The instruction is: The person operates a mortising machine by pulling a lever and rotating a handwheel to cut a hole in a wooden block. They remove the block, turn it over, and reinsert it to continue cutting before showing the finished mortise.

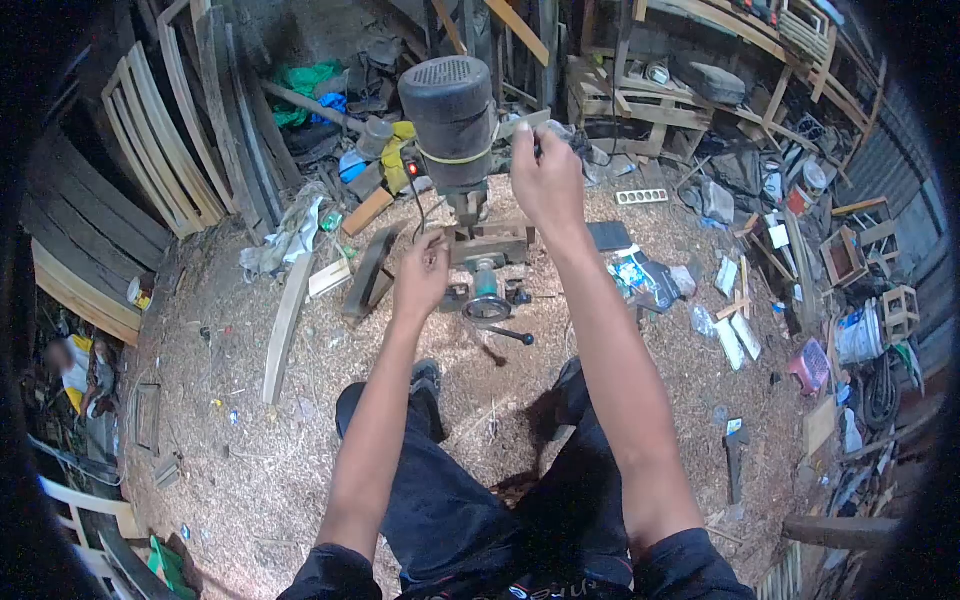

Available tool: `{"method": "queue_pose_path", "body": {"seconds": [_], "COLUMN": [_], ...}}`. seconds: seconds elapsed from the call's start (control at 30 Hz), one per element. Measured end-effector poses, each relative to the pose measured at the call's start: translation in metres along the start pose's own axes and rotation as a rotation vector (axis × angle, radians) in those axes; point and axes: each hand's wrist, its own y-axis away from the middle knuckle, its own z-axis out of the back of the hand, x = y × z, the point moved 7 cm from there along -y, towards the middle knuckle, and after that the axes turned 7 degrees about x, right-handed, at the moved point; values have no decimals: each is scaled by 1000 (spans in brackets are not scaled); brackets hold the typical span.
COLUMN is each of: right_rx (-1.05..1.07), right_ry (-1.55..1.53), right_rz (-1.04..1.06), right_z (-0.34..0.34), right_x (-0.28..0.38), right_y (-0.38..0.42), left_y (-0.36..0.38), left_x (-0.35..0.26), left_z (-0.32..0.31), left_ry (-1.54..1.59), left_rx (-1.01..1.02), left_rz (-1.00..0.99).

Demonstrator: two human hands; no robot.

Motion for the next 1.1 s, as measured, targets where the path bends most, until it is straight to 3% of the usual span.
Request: {"method": "queue_pose_path", "body": {"seconds": [0.07,0.2,0.43,0.67,0.73,1.1], "right_rx": [65,78,-157,-158,-128,8], "right_ry": [46,-106,212,281,262,361], "right_rz": [-10,317,495,427,463,164], "right_z": [1,-10,-21,-36,-42,-70], "right_x": [12,23,33,31,29,-24], "right_y": [-14,-49,-132,-191,-203,-257], "left_y": [-7,-20,-28,-43,-48,-67], "left_x": [-13,-21,-8,45,41,40], "left_z": [15,28,18,-16,-16,-10], "left_ry": [23,58,148,147,162,101], "left_rx": [-57,-88,-82,-56,-25,-13], "left_rz": [-87,-109,-74,-72,-20,-85]}}
